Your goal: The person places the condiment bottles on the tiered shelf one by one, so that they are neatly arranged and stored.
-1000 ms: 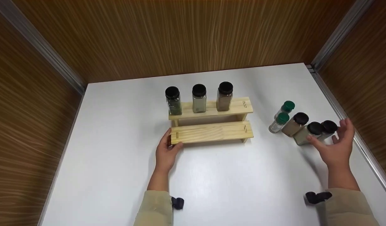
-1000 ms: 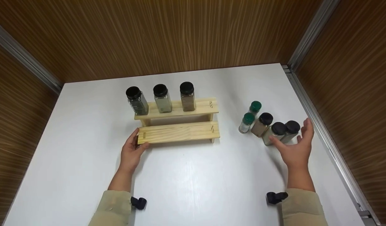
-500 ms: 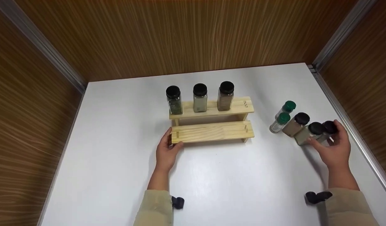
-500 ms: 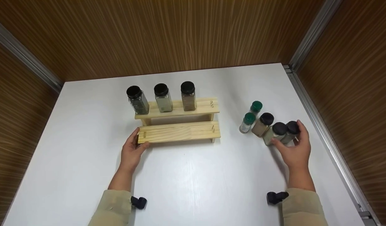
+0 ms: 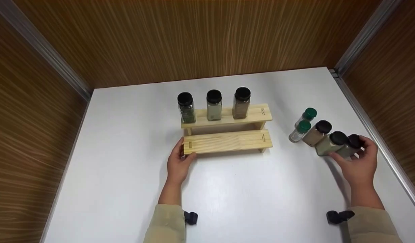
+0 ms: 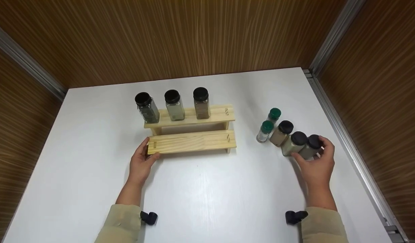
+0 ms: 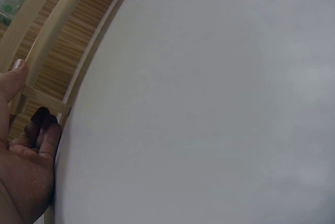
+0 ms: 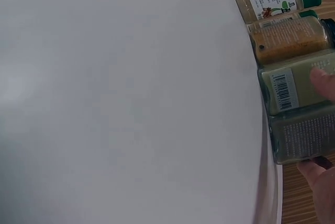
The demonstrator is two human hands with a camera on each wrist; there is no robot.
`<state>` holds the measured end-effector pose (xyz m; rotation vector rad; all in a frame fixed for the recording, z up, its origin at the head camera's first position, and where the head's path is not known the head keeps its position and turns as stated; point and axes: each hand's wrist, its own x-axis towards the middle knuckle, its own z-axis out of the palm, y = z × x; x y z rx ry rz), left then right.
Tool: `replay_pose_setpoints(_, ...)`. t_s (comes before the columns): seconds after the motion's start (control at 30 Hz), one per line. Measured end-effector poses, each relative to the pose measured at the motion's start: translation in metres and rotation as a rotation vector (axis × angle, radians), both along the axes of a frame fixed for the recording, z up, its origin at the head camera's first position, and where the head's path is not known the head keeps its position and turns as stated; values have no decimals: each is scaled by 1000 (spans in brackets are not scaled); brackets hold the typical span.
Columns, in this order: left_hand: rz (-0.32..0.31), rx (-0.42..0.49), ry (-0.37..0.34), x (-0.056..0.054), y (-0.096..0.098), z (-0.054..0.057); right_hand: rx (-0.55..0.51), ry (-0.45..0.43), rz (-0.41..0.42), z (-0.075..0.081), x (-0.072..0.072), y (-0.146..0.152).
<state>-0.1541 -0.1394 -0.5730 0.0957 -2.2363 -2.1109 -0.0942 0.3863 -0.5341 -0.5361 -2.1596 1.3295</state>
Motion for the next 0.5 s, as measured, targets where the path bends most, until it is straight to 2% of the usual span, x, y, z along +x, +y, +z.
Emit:
replay_pose_setpoints(0.23,1,-5,5,0,0,2,66,-27,-11,-1,9,-6)
replay_pose_setpoints(0.5,7,1,14,-1,0,0,11,-39,-46,2,15,-12)
